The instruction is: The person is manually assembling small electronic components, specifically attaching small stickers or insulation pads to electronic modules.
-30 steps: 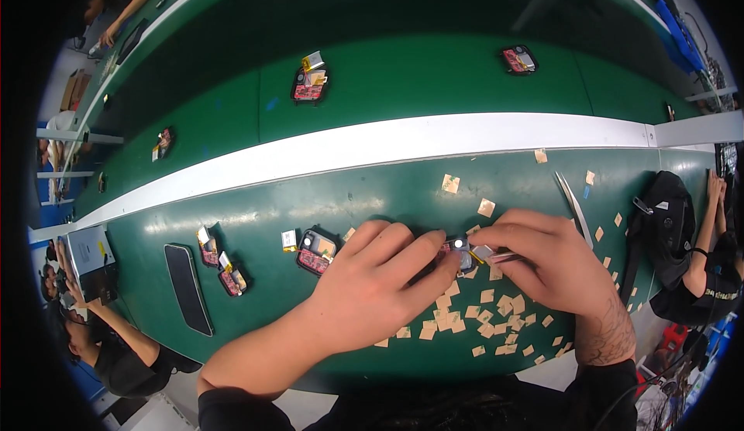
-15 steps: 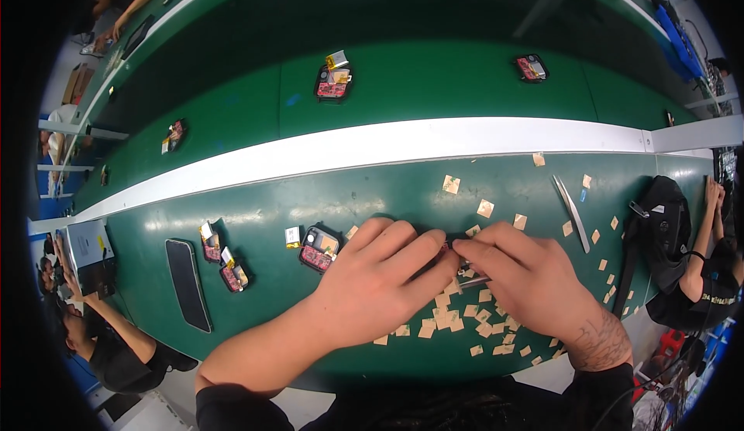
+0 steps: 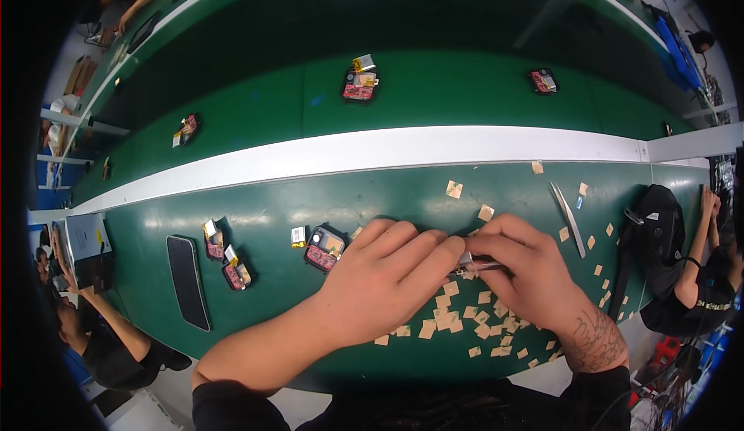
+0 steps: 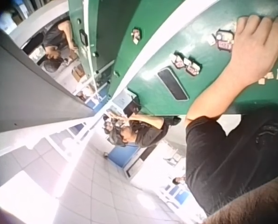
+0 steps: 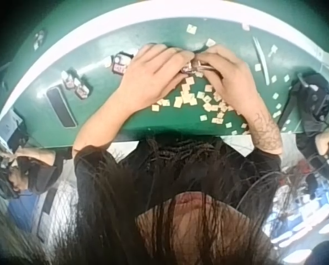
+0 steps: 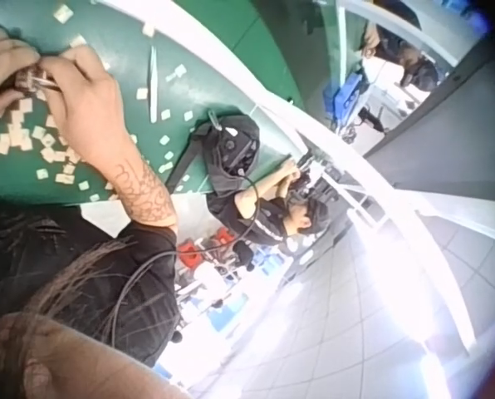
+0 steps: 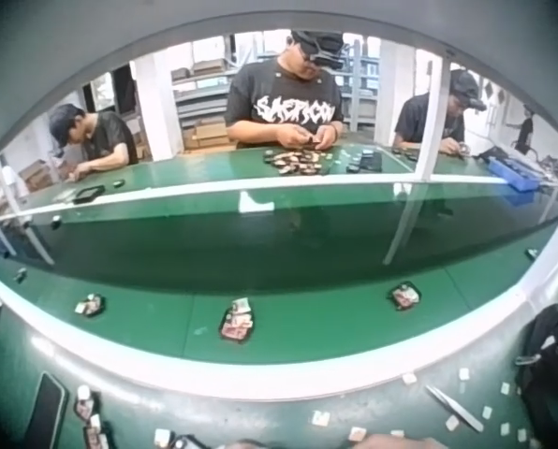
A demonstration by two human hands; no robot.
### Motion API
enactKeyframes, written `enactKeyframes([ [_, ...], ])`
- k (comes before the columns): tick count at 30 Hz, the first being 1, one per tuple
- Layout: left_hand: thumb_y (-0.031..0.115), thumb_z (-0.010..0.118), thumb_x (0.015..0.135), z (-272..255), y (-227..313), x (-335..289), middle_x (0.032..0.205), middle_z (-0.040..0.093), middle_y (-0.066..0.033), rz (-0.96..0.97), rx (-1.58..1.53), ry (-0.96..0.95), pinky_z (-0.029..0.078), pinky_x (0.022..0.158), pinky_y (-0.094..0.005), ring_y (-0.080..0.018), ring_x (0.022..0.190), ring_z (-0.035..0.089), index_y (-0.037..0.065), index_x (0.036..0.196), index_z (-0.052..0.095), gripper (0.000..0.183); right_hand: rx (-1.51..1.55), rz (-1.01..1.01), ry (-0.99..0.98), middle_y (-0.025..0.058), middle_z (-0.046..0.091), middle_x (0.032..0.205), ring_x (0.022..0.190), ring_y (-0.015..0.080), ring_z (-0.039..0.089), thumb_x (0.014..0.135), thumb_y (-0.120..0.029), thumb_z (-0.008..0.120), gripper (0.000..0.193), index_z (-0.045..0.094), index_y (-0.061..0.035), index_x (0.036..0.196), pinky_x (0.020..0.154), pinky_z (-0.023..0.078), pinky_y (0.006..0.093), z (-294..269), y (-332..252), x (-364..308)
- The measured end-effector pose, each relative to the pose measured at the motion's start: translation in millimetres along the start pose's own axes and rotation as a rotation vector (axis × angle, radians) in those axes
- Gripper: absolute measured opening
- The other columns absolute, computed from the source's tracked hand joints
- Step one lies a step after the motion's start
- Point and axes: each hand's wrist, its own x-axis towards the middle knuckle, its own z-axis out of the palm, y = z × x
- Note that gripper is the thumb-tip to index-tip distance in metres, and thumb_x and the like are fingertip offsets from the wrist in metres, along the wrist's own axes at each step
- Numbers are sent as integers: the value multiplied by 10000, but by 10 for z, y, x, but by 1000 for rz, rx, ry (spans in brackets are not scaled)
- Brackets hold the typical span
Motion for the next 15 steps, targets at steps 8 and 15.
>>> enactKeyframes([
  [8,117,856,824,5,2,-1,1192,724,-113,-6,-2,-16,517,866,-418,-304,980,676,24,1336,657,558,-75,19,8,113,681,1067,850,325,743,892,67,744,330,727,-22,1210,729,627,394,-3,-128,-1],
  [15,118,848,840,16,-1,1,1177,723,-107,-21,-1,-27,513,869,-415,-299,972,680,31,1337,655,541,-93,34,22,125,685,1072,858,345,740,895,65,745,363,706,-22,1245,722,619,411,8,-144,-16],
])
